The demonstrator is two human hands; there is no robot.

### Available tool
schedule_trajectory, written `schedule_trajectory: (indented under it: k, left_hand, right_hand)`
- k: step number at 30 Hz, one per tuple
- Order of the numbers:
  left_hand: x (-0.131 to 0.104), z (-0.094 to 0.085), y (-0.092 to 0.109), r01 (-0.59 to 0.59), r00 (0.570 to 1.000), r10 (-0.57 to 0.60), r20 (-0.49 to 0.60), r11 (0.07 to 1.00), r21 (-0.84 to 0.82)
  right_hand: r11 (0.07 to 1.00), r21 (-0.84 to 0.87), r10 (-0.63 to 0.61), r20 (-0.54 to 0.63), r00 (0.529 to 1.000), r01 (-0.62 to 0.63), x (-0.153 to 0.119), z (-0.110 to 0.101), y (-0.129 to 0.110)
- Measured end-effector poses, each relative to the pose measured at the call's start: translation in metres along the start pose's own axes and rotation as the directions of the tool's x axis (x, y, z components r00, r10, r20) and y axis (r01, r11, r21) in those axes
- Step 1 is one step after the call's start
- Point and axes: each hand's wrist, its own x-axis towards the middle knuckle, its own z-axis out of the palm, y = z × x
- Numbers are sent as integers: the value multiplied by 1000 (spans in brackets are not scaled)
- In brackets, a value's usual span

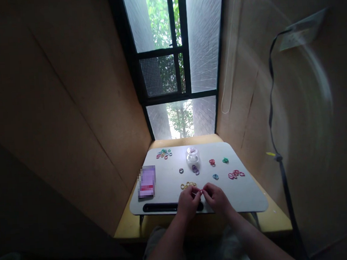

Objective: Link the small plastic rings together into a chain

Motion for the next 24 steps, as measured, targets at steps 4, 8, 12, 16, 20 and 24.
schedule_trajectory:
  k: [4, 8, 12, 16, 20, 24]
  left_hand:
    - [-1, 0, 1, -2, 1000, 2, 8, 1000, -6]
    - [-2, 0, 2, 5, 1000, -5, 7, 1000, -7]
    - [-1, -1, 1, -17, 1000, 17, -3, 1000, 3]
    - [-1, -2, -2, -22, 1000, 23, 19, 999, -24]
    - [-1, 1, -3, -2, 1000, 1, -15, 997, -76]
    - [-1, 4, 0, -38, 998, 34, -57, 997, -71]
  right_hand:
    - [1000, -1, 8, 0, 1000, -8, -1, -1, 2]
    - [1000, 19, 3, 12, 1000, -3, -2, -2, 1]
    - [998, 66, 18, -12, 1000, -17, -1, -3, 1]
    - [992, 119, 52, -39, 998, -47, 0, -3, 1]
    - [995, 98, 29, 6, 1000, -30, 0, -5, -2]
    - [997, 79, 6, 52, 999, -10, -1, -6, -3]
